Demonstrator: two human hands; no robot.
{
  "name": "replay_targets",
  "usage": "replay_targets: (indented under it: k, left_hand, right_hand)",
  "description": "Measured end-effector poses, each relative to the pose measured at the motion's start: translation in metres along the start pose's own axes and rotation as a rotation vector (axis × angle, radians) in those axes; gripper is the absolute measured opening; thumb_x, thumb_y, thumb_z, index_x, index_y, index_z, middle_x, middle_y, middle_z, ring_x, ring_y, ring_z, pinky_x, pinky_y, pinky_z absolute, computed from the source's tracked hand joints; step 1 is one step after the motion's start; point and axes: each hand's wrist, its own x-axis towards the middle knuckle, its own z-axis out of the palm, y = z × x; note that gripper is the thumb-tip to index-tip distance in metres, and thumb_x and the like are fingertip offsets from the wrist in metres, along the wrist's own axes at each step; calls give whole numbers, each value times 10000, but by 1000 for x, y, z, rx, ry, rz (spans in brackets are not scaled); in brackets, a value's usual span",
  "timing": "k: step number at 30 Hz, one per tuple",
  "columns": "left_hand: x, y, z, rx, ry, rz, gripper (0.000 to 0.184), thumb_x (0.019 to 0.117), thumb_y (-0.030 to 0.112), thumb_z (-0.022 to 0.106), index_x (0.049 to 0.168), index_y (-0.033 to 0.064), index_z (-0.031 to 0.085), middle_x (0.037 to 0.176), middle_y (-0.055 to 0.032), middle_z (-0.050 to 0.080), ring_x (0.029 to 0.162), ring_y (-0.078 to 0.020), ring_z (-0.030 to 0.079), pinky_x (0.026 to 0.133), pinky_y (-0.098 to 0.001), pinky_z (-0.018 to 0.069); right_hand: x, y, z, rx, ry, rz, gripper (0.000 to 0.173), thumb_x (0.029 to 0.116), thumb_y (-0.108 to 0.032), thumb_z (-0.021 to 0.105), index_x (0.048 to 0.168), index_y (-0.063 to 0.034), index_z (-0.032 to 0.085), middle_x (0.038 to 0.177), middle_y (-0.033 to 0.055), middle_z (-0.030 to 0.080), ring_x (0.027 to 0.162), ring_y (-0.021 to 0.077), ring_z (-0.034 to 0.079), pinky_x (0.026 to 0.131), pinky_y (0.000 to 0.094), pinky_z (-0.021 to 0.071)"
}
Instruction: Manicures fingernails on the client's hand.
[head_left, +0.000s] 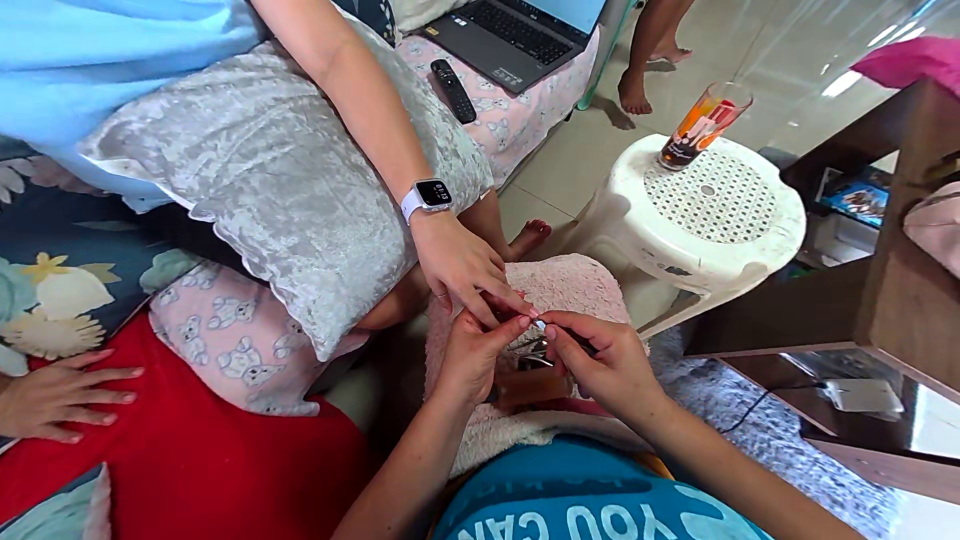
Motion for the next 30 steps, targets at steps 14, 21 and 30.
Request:
replay_targets:
  k: [14,21,30]
  left_hand:
    - [1,-2,0,32,22,15,265,841,-116,728,1086,-38,661,995,-133,742,924,-173,724,866,-328,600]
    - [0,4,-7,-116,-119,-69,221,926,-28,670,1145,-34,641,1050,-162,726,982,-215,715,927,-358,578]
    - [-6,12,9,-29,108,-109,66,966,-45,612,1011,-7,640,872,-77,709,788,-136,699,796,-297,605]
  right_hand:
    - [4,-1,3,60,-6,120,215,1037,-158,562,1095,-23,719,751,-47,671,572,-13,602,522,143,527]
    - [22,-11,-24,408,-17,52,211,1047,-121,535,1105,-31,716,722,-3,662,543,44,588,504,199,531]
    - [80,-29,19,361,-1,-95,218,1069,-154,519,1185,-36,662,745,36,629,535,97,571,473,242,517]
